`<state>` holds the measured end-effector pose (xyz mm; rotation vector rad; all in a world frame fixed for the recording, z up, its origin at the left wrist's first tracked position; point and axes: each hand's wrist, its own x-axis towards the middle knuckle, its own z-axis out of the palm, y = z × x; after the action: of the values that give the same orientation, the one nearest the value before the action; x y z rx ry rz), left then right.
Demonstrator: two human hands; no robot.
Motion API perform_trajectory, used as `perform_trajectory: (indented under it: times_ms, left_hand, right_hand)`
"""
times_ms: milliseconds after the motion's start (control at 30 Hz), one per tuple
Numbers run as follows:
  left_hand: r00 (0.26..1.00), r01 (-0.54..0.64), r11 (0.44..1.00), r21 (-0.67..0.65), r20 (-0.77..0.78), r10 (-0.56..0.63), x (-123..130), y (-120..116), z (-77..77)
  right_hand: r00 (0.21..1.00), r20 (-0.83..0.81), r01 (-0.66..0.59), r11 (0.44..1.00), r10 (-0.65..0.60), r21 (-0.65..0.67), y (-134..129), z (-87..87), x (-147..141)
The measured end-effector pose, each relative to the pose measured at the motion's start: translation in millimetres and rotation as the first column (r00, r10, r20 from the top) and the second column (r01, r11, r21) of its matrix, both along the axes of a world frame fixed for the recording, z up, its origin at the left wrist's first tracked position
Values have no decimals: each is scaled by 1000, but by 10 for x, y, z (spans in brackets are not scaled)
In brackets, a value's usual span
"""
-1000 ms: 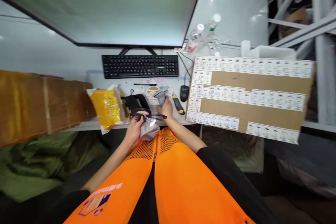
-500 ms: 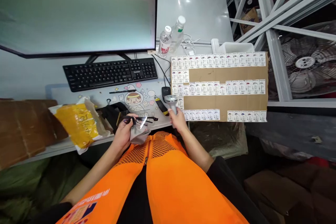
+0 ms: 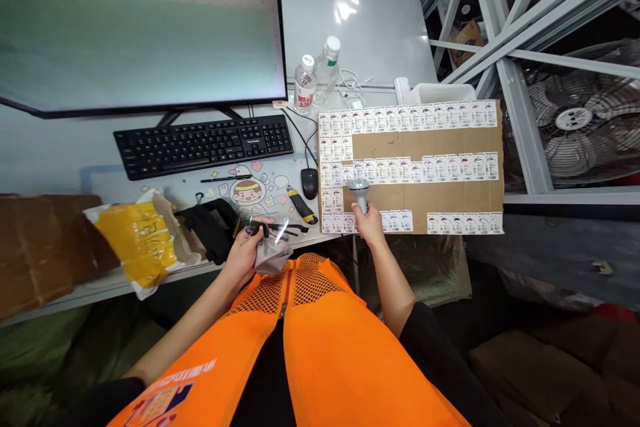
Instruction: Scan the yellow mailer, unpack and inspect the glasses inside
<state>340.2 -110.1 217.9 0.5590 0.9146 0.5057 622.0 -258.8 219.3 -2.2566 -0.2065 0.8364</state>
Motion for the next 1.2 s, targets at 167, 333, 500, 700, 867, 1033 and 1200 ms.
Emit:
perform_trajectory:
  times_ms: [167,333,500,700,867,1033,1200]
  left_hand:
    - [999,-36,999,13,-7,36,15,-29,-37]
    - [1000,-11,1000,12,-12,11,56,-58,10]
    - [1000,-10,1000,4,-3,10,64,-73,42]
    - [999,-30,999,31,-18,30,74,-73,40]
    - [999,-31,999,11,-18,31,73,-91,27]
    - [999,-26,1000,-10,-25,26,62,-106,-3]
    - [999,-32,999,-12,-15,32,60,-117,-64]
  right_hand:
    - [1000,-11,-4,1000,4,0,-27,24,15]
    - [1000,-17,6,1000,-6,6,-38,11,6]
    - [1000,-19,12,1000,-12,9,-65,-18,34]
    - [1000,-18,1,1000,-1,13,-97,-31,52]
    - [1000,-12,-10,1000,10,13,-78,-2,39]
    - [1000,11,-21,1000,21,-12,-80,-7,43]
    - [993,73,-91,995,95,-48,-119,-48,36]
